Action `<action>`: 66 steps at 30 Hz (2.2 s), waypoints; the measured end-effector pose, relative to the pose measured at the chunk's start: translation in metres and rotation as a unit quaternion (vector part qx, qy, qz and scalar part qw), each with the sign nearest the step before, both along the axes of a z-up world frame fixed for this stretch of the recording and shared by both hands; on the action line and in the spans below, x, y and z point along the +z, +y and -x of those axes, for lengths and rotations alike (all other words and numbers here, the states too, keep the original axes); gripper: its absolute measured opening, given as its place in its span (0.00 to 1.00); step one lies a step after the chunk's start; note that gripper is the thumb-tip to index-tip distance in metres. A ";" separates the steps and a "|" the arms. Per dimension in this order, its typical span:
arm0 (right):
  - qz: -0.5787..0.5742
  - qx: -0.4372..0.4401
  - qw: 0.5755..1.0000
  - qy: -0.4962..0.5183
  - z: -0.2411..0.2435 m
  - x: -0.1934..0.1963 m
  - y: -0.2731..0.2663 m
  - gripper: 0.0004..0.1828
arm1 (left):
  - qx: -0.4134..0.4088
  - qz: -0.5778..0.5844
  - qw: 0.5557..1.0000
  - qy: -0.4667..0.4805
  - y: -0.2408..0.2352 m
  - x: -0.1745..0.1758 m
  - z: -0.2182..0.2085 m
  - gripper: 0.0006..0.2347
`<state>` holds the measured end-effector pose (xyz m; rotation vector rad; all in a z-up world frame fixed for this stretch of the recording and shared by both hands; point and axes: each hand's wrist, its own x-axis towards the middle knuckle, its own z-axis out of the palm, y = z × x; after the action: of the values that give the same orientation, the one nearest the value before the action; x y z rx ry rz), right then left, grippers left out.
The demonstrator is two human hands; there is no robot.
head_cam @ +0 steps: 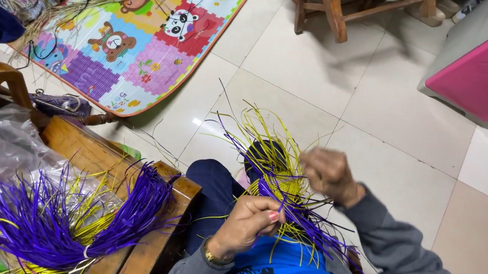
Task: Weaving purple and yellow plastic strips together to create a patterned craft item
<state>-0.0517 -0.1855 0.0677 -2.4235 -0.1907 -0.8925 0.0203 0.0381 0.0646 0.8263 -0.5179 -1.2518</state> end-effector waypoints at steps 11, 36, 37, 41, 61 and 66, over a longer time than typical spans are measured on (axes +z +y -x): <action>0.129 -0.330 0.932 0.075 0.004 -0.111 -0.161 0.12 | 0.172 0.123 0.974 0.076 0.064 0.010 -0.028 0.05; -0.577 -0.090 0.791 0.181 -0.027 -0.068 0.006 0.04 | 0.436 0.007 0.897 -0.072 -0.056 -0.022 -0.039 0.09; -0.577 -0.089 0.791 0.181 -0.020 -0.076 -0.006 0.04 | 0.436 0.007 0.897 -0.072 -0.047 -0.018 -0.047 0.09; -0.489 -0.101 0.840 0.212 0.000 -0.091 -0.043 0.03 | 0.328 0.105 0.936 0.068 -0.012 -0.007 -0.072 0.07; -0.401 -0.045 0.908 0.111 -0.025 -0.038 0.057 0.06 | 0.398 -0.019 0.915 0.058 -0.066 -0.029 -0.011 0.04; -0.281 0.036 0.945 0.166 -0.030 -0.070 0.020 0.09 | 0.565 -0.025 0.822 0.072 -0.033 -0.002 -0.067 0.03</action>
<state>-0.0215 -0.1650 -0.0023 -1.9701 0.0926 -0.4132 0.0873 0.0047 0.0630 0.8547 0.1718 -0.2028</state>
